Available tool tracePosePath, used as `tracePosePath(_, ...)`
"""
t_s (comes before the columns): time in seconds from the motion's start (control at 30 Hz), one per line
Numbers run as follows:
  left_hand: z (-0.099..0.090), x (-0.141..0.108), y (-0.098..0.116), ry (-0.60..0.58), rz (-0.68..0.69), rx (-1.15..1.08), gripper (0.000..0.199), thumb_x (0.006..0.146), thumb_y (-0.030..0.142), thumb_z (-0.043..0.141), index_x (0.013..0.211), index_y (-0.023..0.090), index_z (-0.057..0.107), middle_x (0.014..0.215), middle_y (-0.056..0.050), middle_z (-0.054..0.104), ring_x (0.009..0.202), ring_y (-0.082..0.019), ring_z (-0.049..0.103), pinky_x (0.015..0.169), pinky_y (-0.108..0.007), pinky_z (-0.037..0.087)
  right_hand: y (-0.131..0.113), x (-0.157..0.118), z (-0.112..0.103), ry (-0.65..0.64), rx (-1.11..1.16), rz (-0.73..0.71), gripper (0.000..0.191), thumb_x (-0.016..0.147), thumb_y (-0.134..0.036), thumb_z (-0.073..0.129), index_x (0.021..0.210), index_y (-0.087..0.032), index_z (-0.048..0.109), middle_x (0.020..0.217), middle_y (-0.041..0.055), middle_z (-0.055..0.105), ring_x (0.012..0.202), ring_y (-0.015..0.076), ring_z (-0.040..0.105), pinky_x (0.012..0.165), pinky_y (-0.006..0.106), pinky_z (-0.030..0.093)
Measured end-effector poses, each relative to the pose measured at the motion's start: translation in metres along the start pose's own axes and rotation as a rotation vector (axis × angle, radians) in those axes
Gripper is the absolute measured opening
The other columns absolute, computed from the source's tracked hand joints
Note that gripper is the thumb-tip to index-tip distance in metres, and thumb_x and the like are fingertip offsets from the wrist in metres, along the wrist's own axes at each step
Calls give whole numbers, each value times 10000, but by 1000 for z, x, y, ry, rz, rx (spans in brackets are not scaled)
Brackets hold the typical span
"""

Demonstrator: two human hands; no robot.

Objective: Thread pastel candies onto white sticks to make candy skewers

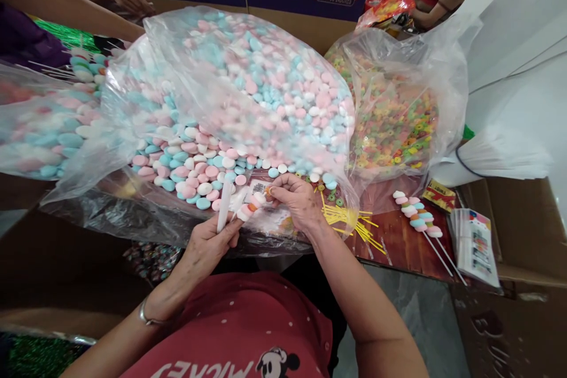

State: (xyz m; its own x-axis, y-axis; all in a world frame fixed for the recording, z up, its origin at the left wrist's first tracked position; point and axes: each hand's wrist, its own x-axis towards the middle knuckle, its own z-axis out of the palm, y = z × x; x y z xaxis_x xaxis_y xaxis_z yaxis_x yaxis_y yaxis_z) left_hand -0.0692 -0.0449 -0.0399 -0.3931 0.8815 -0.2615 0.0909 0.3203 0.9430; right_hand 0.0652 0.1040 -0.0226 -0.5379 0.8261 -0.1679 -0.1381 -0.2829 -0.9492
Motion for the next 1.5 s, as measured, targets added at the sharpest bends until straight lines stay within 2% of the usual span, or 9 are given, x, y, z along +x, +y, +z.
tracePosePath(0.27, 0, 2, -1, 3, 7, -9, 380, 881, 415, 569, 586, 178, 533, 500, 44, 459, 472, -88, 344, 472, -235, 248, 7, -6, -2, -44, -236, -191, 73, 738, -252, 724, 785, -197, 719, 755, -12, 697, 691, 112, 611, 655, 234, 495)
tracePosePath(0.53, 11, -3, -3, 68, 7, -200, 359, 870, 396, 583, 596, 172, 527, 535, 33, 457, 468, -79, 326, 439, -229, 231, 11, -20, -1, -49, -775, -792, 243, 926, -197, 511, 1055, -229, 715, 983, 49, 748, 908, 151, 693, 817, 286, 561)
tracePosePath(0.73, 17, 0, -6, 96, 27, -260, 353, 860, 419, 598, 620, 168, 537, 544, 35, 441, 483, -78, 330, 434, -215, 241, 16, -23, 0, -58, -927, -899, 286, 943, -179, 490, 1140, -212, 694, 1002, 67, 753, 908, 156, 710, 814, 279, 586)
tracePosePath(0.9, 18, 1, -7, 89, -7, -286, 350, 843, 428, 625, 629, 165, 539, 533, 41, 440, 472, -69, 334, 423, -200, 243, 18, -20, 0, -119, -978, -884, 303, 954, -202, 449, 1112, -211, 708, 1025, 59, 753, 936, 149, 707, 839, 269, 578)
tracePosePath(1.0, 17, 0, -4, 78, -64, -380, 343, 823, 448, 653, 664, 165, 542, 516, 51, 443, 431, -53, 313, 400, -191, 219, 8, -14, -4, -208, -1021, -769, 304, 965, -255, 437, 1116, -226, 700, 1025, 30, 757, 932, 137, 706, 832, 246, 565)
tracePosePath(1.1, 14, -1, 0, 66, -93, -486, 367, 799, 473, 678, 666, 159, 541, 513, 47, 469, 398, -38, 300, 380, -184, 204, -11, 1, -10, -114, -1177, -553, 310, 965, -265, 441, 1196, -233, 644, 1017, 17, 752, 894, 147, 697, 793, 251, 549)
tracePosePath(1.2, 9, -3, 1, 49, -100, -538, 388, 785, 491, 689, 664, 149, 554, 534, 32, 507, 385, -33, 334, 366, -175, 214, -25, 21, -11, -14, -1513, -419, 281, 951, -180, 421, 1103, -172, 657, 1016, 82, 720, 937, 198, 652, 815, 285, 505)
tracePosePath(1.33, 5, -8, 3, 51, -149, -561, 407, 754, 518, 710, 681, 156, 540, 513, 43, 518, 348, -36, 347, 328, -164, 233, -25, 40, -5, -29, -1866, -380, 248, 939, -135, 425, 1061, -145, 641, 1100, 149, 649, 1036, 243, 574, 784, 290, 464)
tracePosePath(1.5, 7, -16, 8, -63, -280, -738, 409, 703, 508, 753, 786, 162, 553, 426, 101, 429, 312, -18, 232, 311, -141, 177, -14, 42, -1, -30, -1899, -351, 250, 940, -122, 410, 1089, -148, 609, 1085, 148, 635, 999, 245, 560, 750, 295, 449)
